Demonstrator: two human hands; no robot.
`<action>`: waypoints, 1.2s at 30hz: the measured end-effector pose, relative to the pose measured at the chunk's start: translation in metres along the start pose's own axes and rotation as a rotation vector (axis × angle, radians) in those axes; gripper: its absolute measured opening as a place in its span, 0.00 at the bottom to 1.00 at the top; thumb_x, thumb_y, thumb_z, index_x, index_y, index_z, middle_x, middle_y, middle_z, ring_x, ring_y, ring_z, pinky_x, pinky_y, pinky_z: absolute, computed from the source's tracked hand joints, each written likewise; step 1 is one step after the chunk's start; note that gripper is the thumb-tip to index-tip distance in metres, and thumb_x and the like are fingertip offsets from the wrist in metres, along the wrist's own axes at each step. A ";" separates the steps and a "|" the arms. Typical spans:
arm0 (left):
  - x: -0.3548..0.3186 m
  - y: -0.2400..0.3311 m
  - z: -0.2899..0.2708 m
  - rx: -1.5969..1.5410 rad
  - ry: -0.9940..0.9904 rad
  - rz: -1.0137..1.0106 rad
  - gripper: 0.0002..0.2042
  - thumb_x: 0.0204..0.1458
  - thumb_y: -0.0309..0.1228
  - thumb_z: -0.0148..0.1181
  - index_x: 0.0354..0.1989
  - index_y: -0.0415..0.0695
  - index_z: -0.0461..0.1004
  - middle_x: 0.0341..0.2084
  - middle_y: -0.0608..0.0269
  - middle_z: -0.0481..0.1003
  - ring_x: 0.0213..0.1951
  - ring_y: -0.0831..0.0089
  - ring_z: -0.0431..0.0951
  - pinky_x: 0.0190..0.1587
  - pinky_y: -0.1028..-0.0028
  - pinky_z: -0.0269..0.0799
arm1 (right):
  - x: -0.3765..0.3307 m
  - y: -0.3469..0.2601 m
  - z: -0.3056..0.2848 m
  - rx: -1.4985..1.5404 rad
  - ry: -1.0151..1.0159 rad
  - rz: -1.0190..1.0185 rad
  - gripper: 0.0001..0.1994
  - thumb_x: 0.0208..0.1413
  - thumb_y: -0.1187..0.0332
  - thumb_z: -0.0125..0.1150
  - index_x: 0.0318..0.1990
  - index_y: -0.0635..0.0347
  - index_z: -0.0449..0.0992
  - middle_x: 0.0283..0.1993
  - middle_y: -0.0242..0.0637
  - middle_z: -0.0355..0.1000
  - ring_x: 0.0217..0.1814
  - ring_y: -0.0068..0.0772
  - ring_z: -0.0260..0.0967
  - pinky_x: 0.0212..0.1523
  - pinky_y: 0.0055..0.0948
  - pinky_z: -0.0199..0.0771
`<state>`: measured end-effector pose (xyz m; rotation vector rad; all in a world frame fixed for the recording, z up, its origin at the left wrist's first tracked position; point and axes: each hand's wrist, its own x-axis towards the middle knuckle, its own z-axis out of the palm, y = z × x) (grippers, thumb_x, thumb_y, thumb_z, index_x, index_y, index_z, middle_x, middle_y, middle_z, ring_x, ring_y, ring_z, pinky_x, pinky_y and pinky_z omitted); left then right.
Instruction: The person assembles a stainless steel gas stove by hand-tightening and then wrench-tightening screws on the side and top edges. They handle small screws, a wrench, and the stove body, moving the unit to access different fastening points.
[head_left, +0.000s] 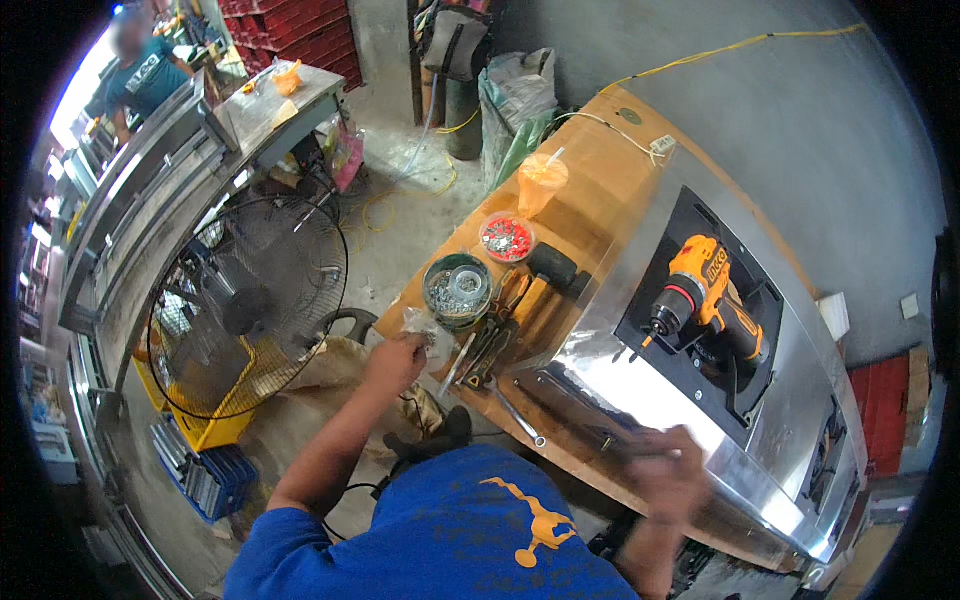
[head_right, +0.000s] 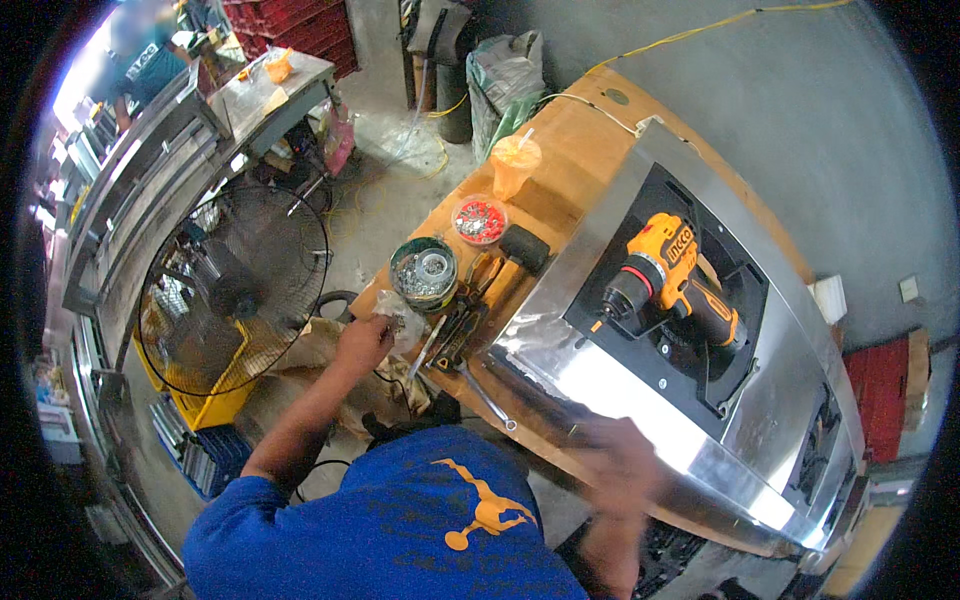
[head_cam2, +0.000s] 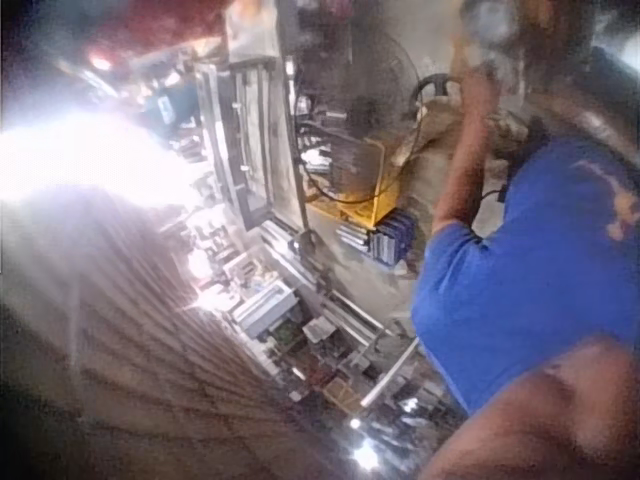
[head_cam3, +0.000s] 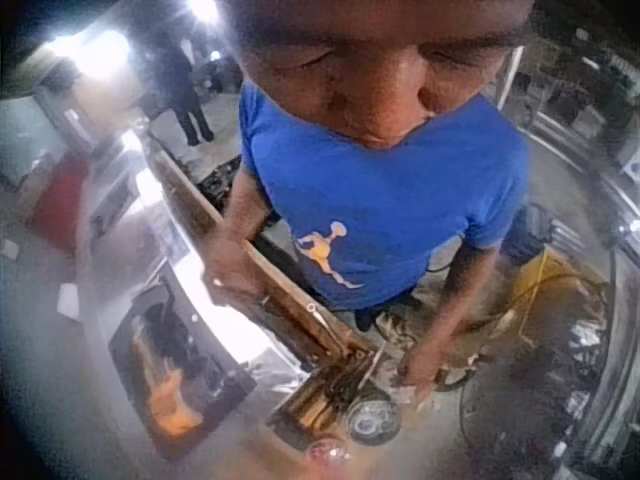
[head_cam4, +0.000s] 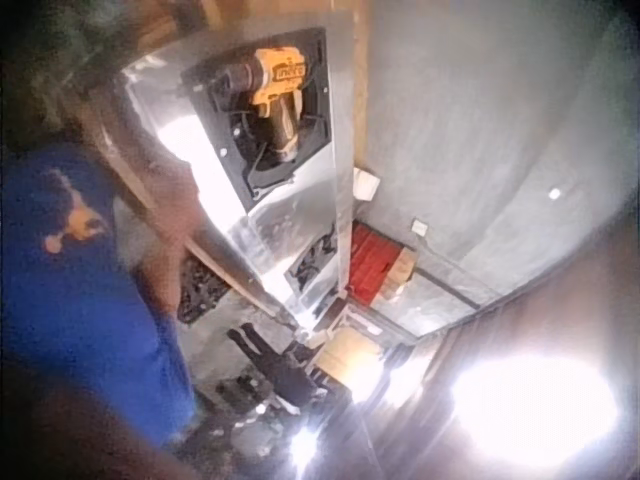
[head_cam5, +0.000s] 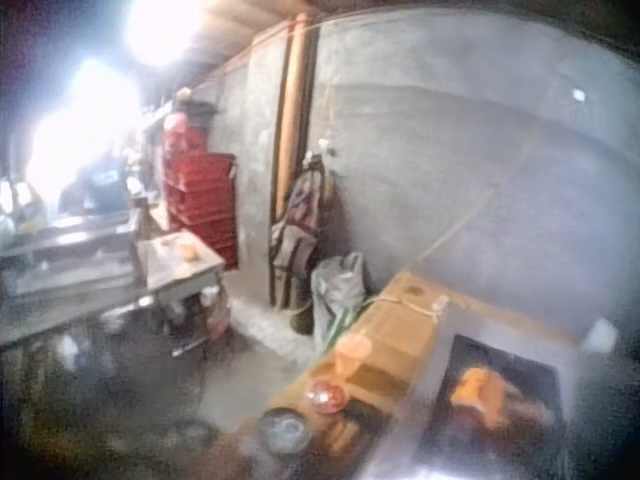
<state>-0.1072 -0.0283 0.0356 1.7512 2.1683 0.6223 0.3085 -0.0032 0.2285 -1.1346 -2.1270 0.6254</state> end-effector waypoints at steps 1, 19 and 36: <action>0.002 -0.001 0.002 0.058 -0.071 -0.023 0.07 0.52 0.32 0.59 0.36 0.44 0.78 0.34 0.51 0.78 0.34 0.49 0.80 0.38 0.53 0.75 | 0.011 -0.020 0.050 0.034 -0.359 -0.108 0.18 0.58 0.56 0.60 0.45 0.62 0.79 0.41 0.47 0.77 0.42 0.46 0.76 0.47 0.39 0.75; 0.012 -0.018 0.015 0.136 -0.141 -0.083 0.09 0.47 0.26 0.56 0.37 0.43 0.77 0.29 0.49 0.79 0.35 0.48 0.80 0.37 0.51 0.74 | 0.131 0.012 0.351 -0.273 -0.838 0.281 0.16 0.58 0.62 0.48 0.44 0.58 0.80 0.47 0.48 0.77 0.50 0.55 0.75 0.48 0.50 0.74; 0.016 -0.032 0.030 -0.011 -0.132 -0.131 0.11 0.55 0.30 0.52 0.38 0.39 0.79 0.38 0.42 0.79 0.42 0.47 0.80 0.43 0.53 0.73 | 0.122 0.017 0.372 -0.043 -0.789 0.135 0.17 0.59 0.64 0.47 0.43 0.67 0.78 0.47 0.59 0.76 0.48 0.58 0.76 0.47 0.51 0.75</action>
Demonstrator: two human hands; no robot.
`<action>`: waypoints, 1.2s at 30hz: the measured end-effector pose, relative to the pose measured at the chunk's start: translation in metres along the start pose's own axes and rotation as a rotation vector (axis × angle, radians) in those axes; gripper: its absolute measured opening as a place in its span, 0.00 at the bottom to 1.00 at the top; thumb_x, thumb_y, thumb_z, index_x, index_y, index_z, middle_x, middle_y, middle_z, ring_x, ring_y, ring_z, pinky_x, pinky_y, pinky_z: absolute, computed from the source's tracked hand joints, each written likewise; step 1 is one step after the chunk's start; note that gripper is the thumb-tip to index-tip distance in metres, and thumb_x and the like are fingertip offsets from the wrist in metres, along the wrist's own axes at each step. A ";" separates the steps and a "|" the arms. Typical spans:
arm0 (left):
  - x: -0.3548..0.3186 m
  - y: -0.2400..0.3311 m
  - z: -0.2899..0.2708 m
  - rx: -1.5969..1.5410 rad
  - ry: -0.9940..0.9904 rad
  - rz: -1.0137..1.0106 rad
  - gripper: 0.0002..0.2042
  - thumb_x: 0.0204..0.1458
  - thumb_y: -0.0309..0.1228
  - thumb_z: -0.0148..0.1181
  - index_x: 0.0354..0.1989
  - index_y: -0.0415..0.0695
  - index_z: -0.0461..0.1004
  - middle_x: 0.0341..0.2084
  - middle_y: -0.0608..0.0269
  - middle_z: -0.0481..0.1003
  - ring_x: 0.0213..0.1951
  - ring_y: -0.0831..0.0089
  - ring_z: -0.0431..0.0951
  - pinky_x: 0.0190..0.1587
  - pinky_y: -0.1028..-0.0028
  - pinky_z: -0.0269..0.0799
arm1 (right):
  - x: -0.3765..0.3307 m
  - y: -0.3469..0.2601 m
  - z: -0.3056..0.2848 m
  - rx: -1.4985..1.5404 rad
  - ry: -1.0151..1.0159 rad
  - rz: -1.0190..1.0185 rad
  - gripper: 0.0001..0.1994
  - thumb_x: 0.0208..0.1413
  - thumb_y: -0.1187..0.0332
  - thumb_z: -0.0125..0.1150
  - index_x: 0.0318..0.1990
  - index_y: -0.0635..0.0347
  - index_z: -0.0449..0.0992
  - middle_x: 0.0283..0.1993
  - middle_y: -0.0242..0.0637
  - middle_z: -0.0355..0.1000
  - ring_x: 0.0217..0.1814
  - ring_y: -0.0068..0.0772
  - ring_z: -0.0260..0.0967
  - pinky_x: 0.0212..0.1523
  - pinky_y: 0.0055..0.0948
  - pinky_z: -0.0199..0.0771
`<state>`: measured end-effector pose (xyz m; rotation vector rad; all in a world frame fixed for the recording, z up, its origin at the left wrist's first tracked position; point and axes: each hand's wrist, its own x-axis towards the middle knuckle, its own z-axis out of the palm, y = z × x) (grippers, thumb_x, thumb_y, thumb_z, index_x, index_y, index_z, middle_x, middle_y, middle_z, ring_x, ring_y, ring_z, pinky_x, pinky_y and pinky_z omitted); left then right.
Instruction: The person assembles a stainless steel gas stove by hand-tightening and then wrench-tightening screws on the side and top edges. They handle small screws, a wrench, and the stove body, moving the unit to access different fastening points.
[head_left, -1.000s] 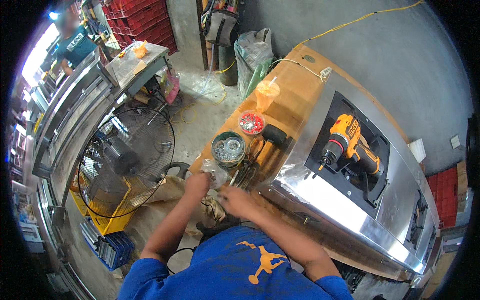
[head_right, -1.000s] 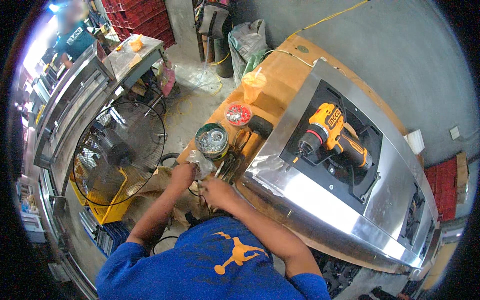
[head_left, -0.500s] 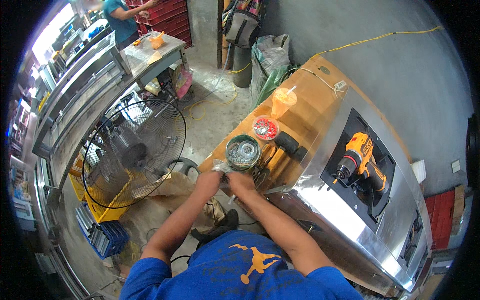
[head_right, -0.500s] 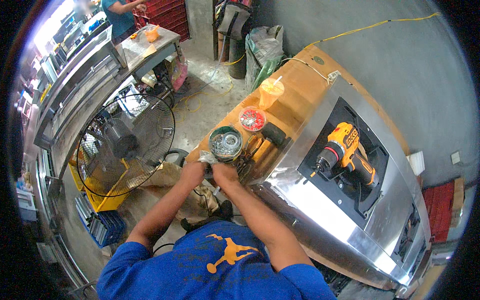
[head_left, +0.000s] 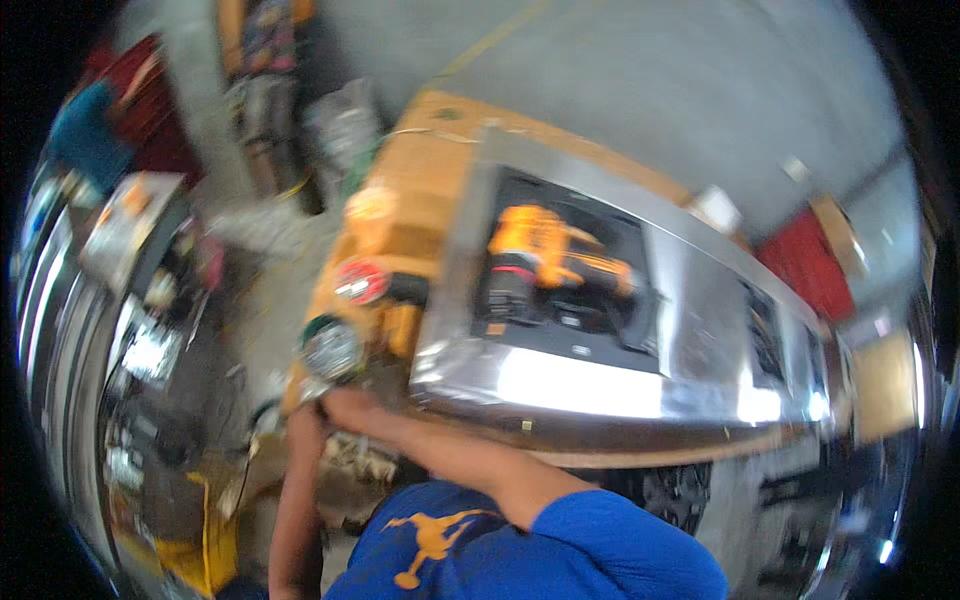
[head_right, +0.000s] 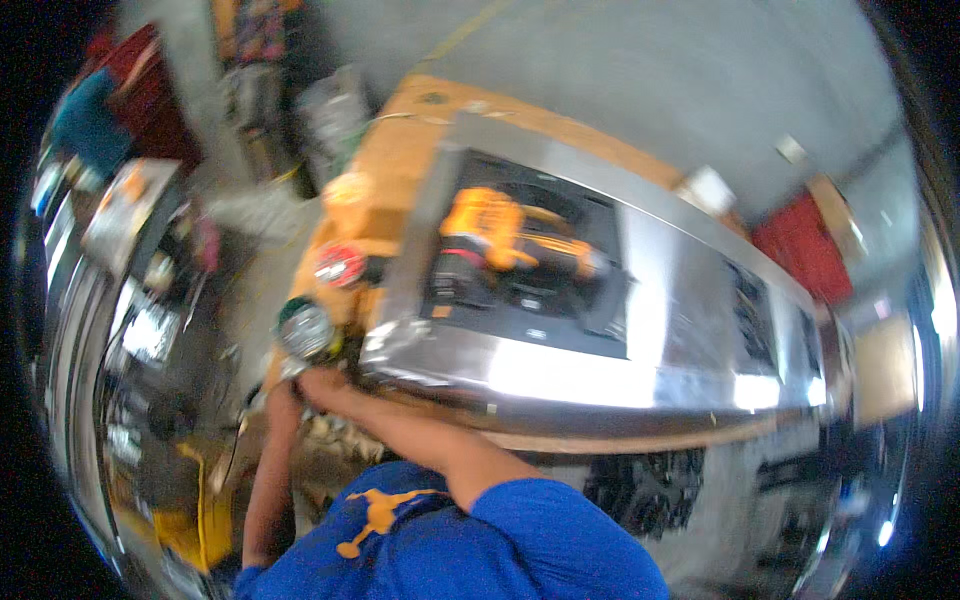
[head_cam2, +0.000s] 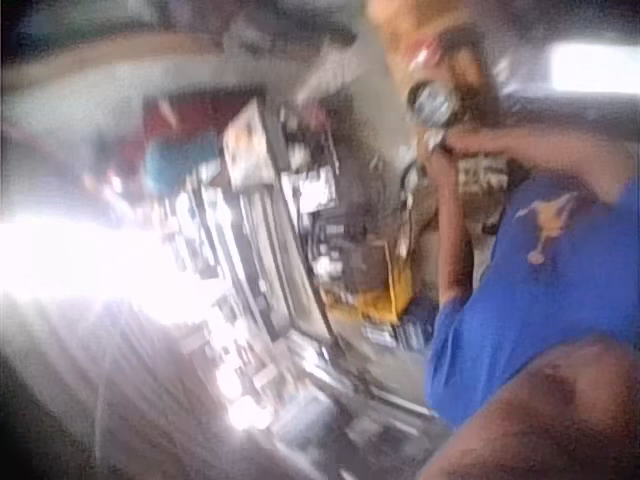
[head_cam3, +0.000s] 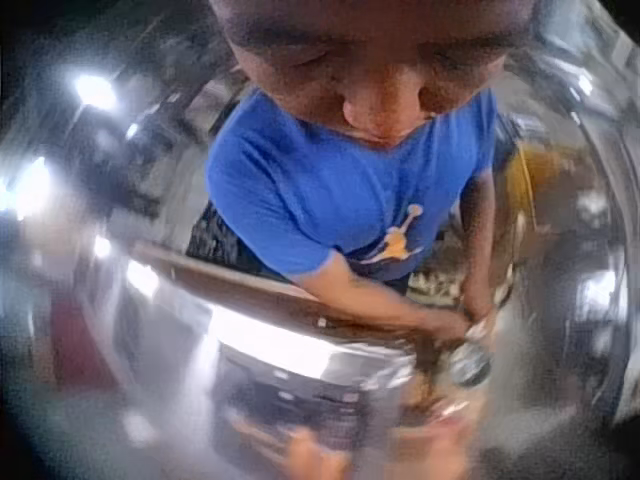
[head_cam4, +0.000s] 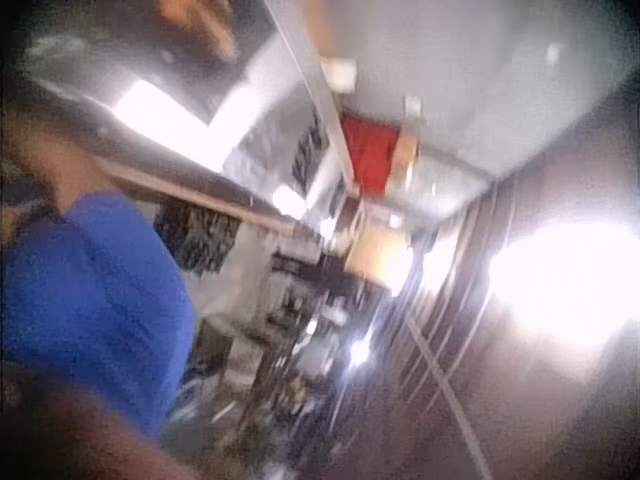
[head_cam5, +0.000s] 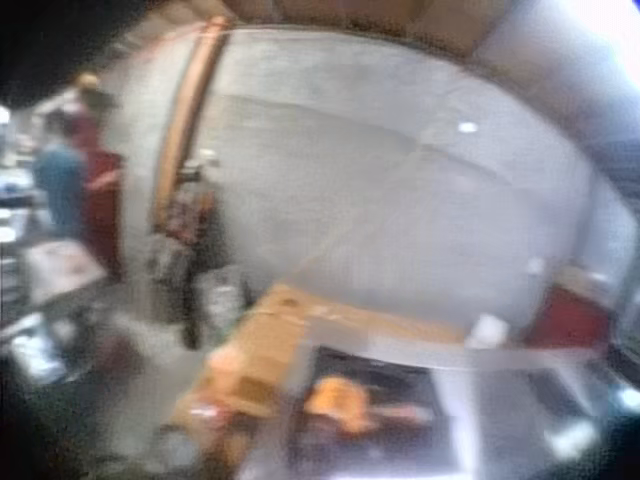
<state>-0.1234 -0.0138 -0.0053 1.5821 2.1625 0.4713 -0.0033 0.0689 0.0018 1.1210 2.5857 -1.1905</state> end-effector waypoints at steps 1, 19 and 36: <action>0.000 0.005 0.003 -0.204 0.080 -0.143 0.12 0.55 0.32 0.54 0.39 0.37 0.78 0.39 0.43 0.79 0.42 0.48 0.79 0.44 0.54 0.73 | -0.003 -0.003 0.003 0.149 0.163 0.083 0.15 0.57 0.64 0.50 0.41 0.67 0.79 0.45 0.59 0.76 0.47 0.58 0.76 0.45 0.51 0.76; -0.014 0.023 -0.012 -0.195 0.123 0.096 0.09 0.61 0.28 0.49 0.38 0.33 0.72 0.31 0.46 0.75 0.35 0.53 0.76 0.36 0.59 0.68 | -0.041 -0.022 -0.031 -0.077 0.241 -0.051 0.11 0.42 0.70 0.62 0.33 0.65 0.81 0.34 0.54 0.77 0.39 0.55 0.78 0.40 0.45 0.78; -0.080 0.196 -0.124 -0.559 0.536 0.300 0.12 0.62 0.32 0.56 0.46 0.35 0.73 0.40 0.58 0.75 0.41 0.70 0.73 0.47 0.70 0.69 | -0.329 0.001 -0.163 0.629 0.591 -0.446 0.14 0.40 0.65 0.67 0.33 0.60 0.71 0.30 0.43 0.72 0.31 0.41 0.70 0.34 0.40 0.71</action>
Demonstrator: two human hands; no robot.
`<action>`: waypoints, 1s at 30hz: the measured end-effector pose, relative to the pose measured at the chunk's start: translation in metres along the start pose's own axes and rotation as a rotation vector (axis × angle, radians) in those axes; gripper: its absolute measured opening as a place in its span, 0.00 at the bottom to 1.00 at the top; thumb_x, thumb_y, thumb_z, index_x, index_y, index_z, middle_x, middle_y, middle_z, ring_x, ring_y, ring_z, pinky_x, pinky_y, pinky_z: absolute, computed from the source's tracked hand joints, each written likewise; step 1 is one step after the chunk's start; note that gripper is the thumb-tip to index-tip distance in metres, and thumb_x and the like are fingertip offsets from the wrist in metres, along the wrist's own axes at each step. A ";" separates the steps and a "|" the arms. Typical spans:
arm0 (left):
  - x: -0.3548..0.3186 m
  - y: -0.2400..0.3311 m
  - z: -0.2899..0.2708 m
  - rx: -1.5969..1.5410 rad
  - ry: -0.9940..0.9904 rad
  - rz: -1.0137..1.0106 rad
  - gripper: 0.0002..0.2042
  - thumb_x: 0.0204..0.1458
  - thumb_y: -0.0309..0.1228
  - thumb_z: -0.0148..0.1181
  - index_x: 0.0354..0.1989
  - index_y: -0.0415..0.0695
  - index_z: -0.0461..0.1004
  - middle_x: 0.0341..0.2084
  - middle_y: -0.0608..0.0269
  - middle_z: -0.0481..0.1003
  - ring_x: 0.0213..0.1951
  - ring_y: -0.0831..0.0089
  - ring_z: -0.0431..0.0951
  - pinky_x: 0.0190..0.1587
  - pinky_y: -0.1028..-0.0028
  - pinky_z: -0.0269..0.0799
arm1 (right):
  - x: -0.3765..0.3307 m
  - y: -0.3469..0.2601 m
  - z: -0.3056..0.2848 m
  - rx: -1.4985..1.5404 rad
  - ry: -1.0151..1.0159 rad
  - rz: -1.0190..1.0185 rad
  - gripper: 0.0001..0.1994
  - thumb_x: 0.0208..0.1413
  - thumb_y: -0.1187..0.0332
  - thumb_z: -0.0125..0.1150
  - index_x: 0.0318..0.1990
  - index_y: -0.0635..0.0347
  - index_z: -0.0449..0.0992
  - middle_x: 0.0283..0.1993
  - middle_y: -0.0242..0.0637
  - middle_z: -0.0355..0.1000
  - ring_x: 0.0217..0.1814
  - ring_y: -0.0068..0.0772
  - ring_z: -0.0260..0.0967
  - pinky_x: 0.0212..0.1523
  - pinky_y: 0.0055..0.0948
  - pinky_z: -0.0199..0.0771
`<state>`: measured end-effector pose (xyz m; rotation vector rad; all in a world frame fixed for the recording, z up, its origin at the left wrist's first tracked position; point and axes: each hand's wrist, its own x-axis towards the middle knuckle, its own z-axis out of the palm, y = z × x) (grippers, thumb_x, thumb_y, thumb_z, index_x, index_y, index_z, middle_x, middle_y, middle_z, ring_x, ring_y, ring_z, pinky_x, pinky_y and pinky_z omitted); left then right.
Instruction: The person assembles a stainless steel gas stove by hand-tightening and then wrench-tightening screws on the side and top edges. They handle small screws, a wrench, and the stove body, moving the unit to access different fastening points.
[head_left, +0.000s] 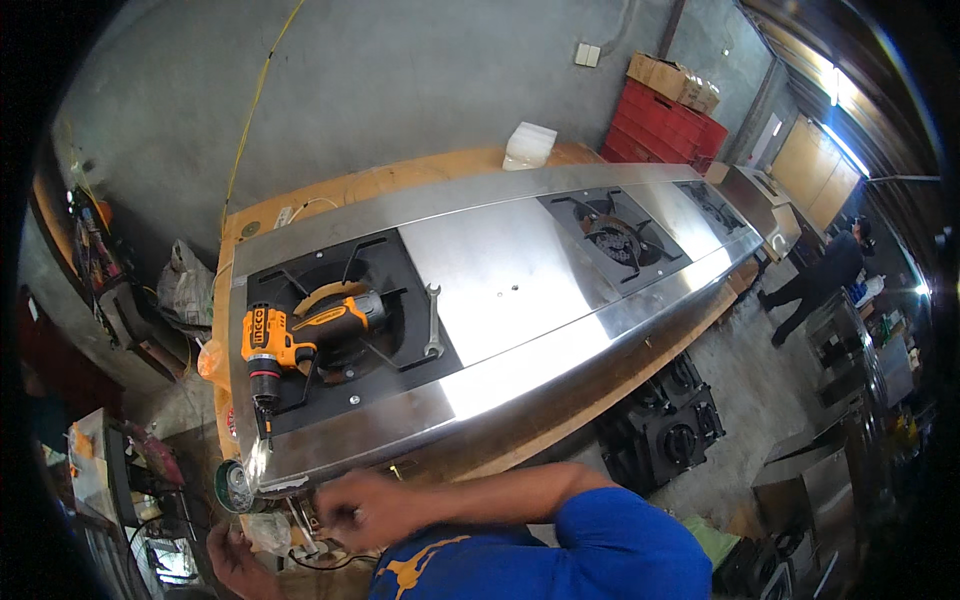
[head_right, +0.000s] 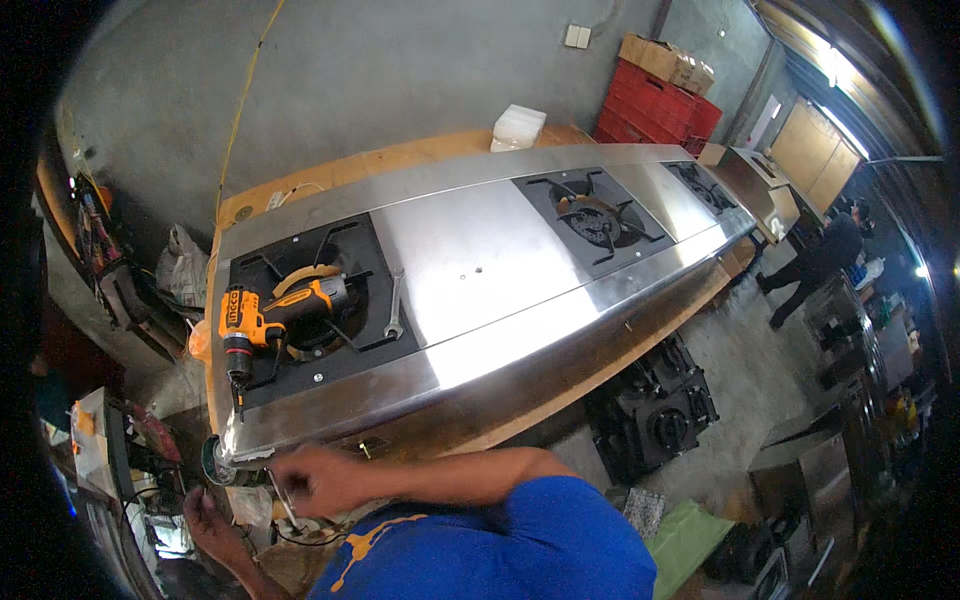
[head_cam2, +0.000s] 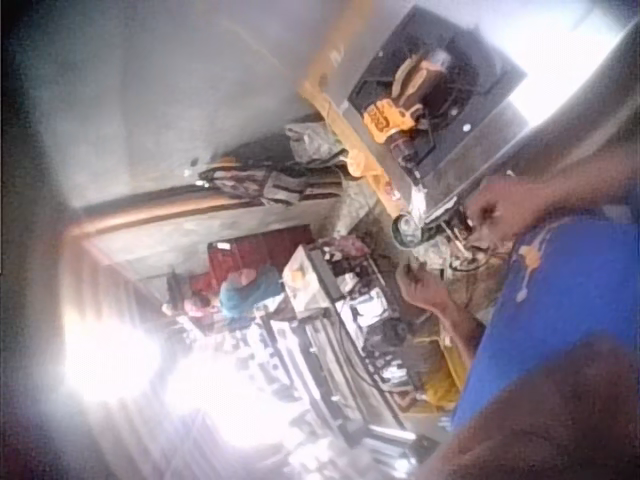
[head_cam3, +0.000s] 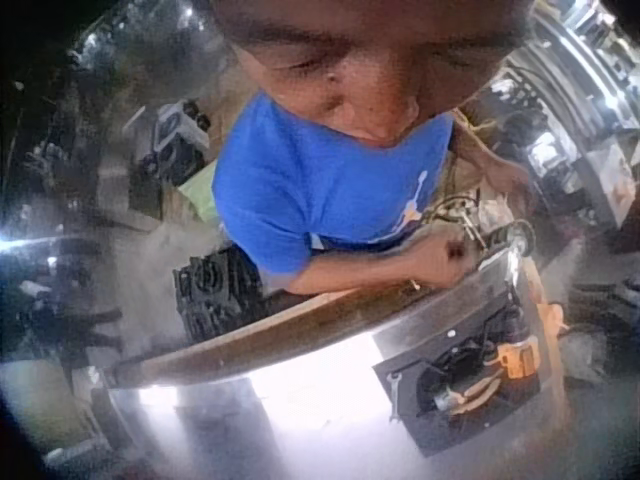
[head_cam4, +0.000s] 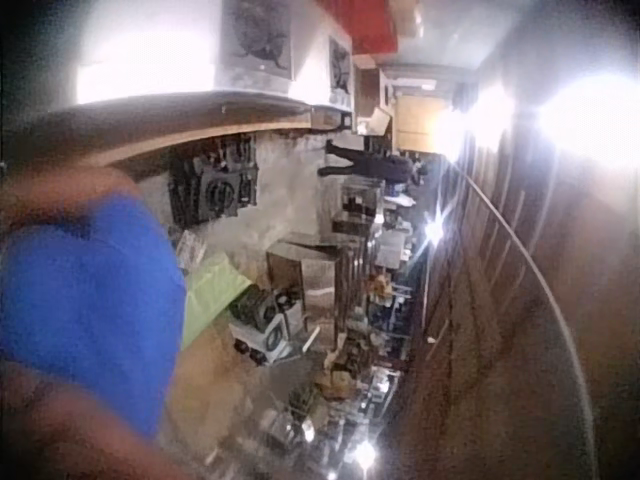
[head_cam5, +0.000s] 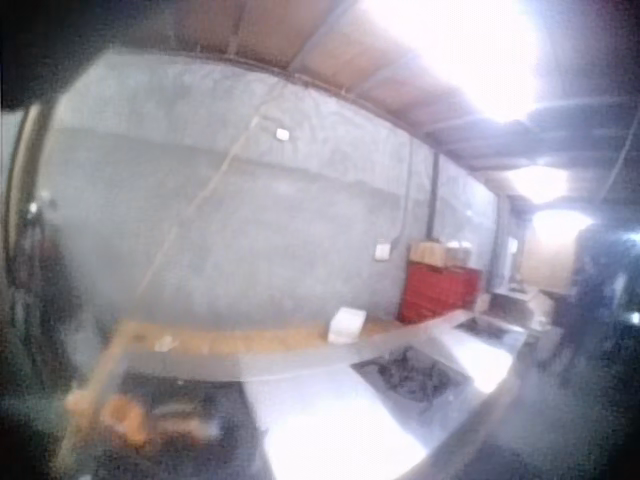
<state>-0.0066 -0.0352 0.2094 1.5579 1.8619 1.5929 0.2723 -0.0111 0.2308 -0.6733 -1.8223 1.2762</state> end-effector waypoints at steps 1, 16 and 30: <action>-0.001 0.031 0.014 -0.048 -0.132 0.021 0.11 0.60 0.31 0.57 0.44 0.36 0.74 0.38 0.58 0.76 0.40 0.70 0.74 0.45 0.70 0.70 | -0.019 -0.011 -0.036 0.014 0.100 0.004 0.12 0.45 0.64 0.65 0.36 0.60 0.74 0.35 0.43 0.74 0.35 0.39 0.72 0.39 0.37 0.73; -0.035 0.266 0.362 0.271 -0.926 0.835 0.09 0.55 0.31 0.57 0.41 0.44 0.78 0.37 0.53 0.77 0.43 0.51 0.77 0.47 0.58 0.72 | -0.176 -0.022 -0.283 -0.374 0.916 0.163 0.11 0.53 0.69 0.63 0.42 0.66 0.80 0.38 0.47 0.79 0.39 0.40 0.78 0.42 0.32 0.76; -0.032 0.268 0.367 0.185 -0.827 0.735 0.11 0.53 0.32 0.60 0.44 0.46 0.80 0.40 0.54 0.80 0.44 0.51 0.78 0.49 0.59 0.72 | -0.172 -0.030 -0.281 -0.612 0.861 0.144 0.11 0.53 0.69 0.62 0.42 0.64 0.80 0.41 0.47 0.78 0.45 0.48 0.77 0.47 0.37 0.75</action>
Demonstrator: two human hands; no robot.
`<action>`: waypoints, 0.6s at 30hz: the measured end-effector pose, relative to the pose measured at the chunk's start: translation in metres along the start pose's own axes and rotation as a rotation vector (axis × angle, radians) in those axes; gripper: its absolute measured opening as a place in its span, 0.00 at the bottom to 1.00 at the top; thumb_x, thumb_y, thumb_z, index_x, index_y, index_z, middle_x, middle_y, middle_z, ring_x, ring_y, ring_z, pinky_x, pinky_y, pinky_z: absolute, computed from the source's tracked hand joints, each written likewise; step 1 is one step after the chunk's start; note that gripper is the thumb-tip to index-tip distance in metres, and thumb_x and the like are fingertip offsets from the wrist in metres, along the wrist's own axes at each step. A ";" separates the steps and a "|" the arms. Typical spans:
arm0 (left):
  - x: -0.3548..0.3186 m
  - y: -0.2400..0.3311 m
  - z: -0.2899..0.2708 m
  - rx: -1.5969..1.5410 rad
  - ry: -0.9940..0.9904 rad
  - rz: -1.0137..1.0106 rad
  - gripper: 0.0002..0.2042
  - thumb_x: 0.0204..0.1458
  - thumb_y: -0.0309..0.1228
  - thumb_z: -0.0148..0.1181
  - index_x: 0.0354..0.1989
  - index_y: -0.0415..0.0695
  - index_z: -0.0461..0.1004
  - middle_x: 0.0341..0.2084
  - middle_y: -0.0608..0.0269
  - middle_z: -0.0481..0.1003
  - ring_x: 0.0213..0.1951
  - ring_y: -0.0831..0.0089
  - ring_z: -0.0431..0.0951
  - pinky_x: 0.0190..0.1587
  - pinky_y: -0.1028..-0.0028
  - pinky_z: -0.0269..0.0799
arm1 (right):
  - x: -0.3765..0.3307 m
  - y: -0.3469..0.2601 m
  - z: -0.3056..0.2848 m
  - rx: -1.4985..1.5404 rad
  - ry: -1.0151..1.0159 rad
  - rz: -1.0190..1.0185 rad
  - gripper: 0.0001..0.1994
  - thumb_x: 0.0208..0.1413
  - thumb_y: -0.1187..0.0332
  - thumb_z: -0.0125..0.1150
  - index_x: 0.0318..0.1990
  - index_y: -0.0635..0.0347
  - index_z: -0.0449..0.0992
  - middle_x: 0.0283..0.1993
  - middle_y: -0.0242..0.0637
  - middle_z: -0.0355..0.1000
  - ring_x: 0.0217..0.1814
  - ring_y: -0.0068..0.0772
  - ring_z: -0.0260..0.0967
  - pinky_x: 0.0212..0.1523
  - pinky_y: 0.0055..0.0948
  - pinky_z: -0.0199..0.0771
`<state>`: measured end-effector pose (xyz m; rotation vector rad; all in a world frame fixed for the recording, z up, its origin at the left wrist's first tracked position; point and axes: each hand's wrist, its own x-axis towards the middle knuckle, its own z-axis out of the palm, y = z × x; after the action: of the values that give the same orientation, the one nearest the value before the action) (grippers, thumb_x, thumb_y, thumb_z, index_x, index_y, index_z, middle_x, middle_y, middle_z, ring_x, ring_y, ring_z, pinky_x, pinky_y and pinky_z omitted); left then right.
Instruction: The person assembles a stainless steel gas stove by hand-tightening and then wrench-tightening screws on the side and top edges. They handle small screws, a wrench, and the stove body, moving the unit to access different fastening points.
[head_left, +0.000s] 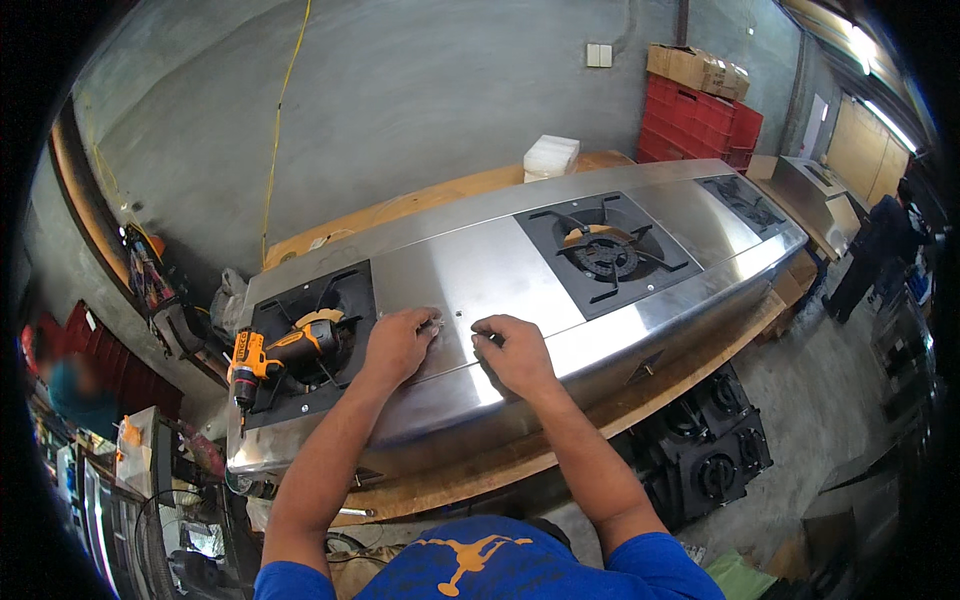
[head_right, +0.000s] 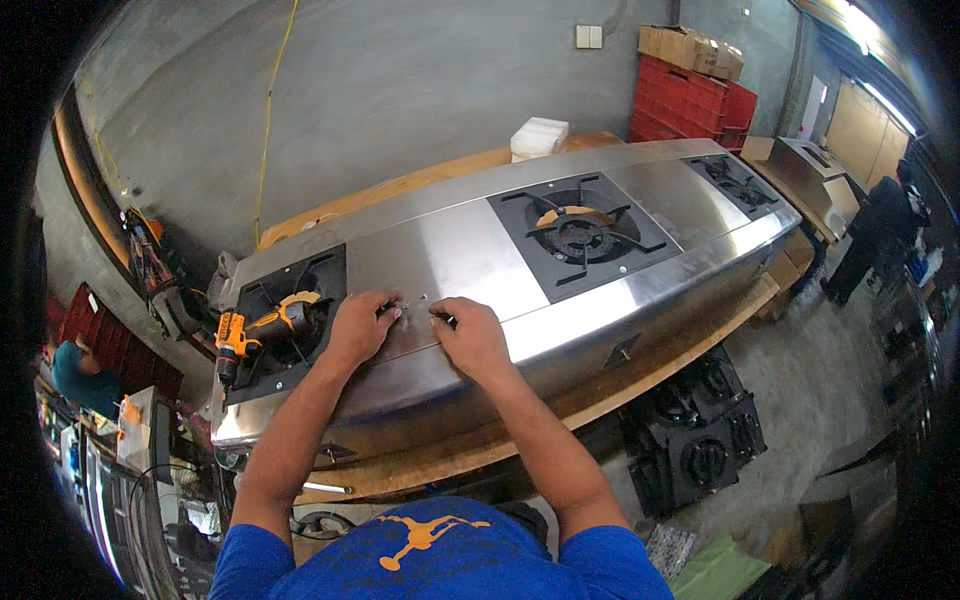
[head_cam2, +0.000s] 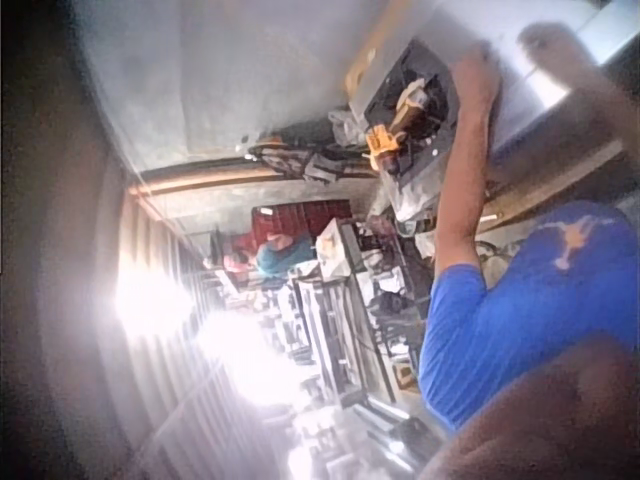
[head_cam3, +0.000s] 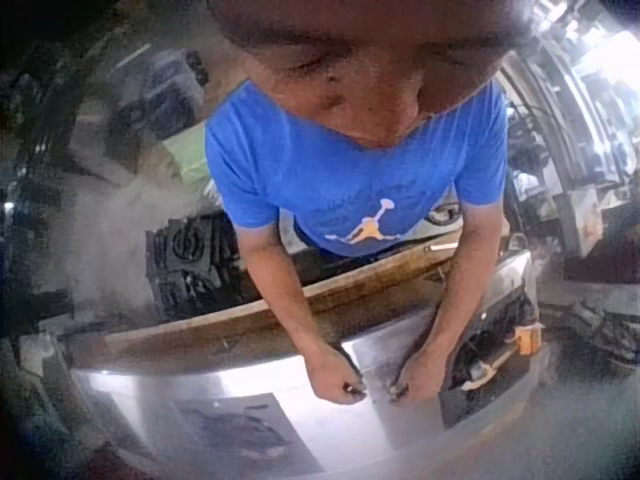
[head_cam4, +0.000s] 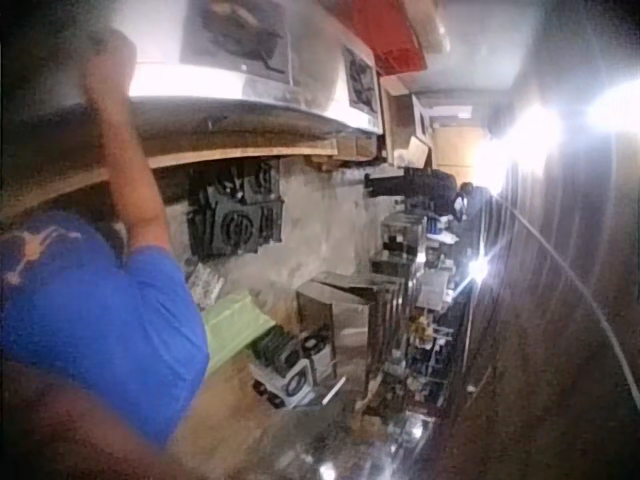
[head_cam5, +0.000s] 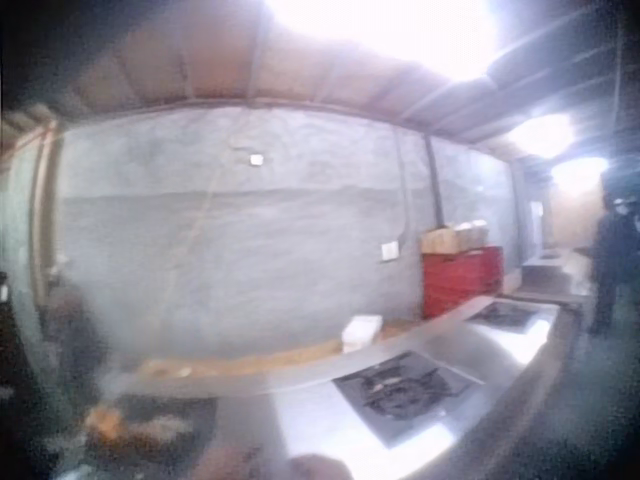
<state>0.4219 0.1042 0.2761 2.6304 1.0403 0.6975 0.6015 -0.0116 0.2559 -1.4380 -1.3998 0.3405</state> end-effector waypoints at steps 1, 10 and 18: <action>-0.003 0.002 -0.003 -0.073 0.029 -0.014 0.11 0.53 0.32 0.60 0.44 0.45 0.80 0.40 0.53 0.80 0.44 0.53 0.79 0.49 0.60 0.72 | 0.000 -0.001 0.000 0.003 -0.005 -0.001 0.11 0.53 0.69 0.62 0.42 0.64 0.80 0.42 0.48 0.78 0.45 0.48 0.77 0.48 0.37 0.75; -0.101 0.048 -0.016 -0.752 0.065 -0.354 0.09 0.54 0.26 0.63 0.42 0.36 0.80 0.36 0.56 0.82 0.39 0.76 0.79 0.46 0.73 0.73 | -0.060 -0.041 0.019 0.395 -0.216 0.146 0.09 0.55 0.71 0.64 0.42 0.65 0.81 0.37 0.43 0.79 0.36 0.32 0.76 0.42 0.27 0.74; -0.145 0.044 -0.032 -0.829 0.039 -0.427 0.09 0.54 0.27 0.63 0.41 0.38 0.81 0.36 0.56 0.82 0.40 0.74 0.80 0.46 0.72 0.74 | -0.072 -0.050 0.043 0.320 -0.273 -0.072 0.06 0.50 0.76 0.67 0.37 0.64 0.82 0.34 0.40 0.78 0.37 0.33 0.76 0.40 0.28 0.74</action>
<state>0.3387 -0.0266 0.2702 1.6382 0.9873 0.8397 0.5208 -0.0649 0.2464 -1.1052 -1.5291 0.7021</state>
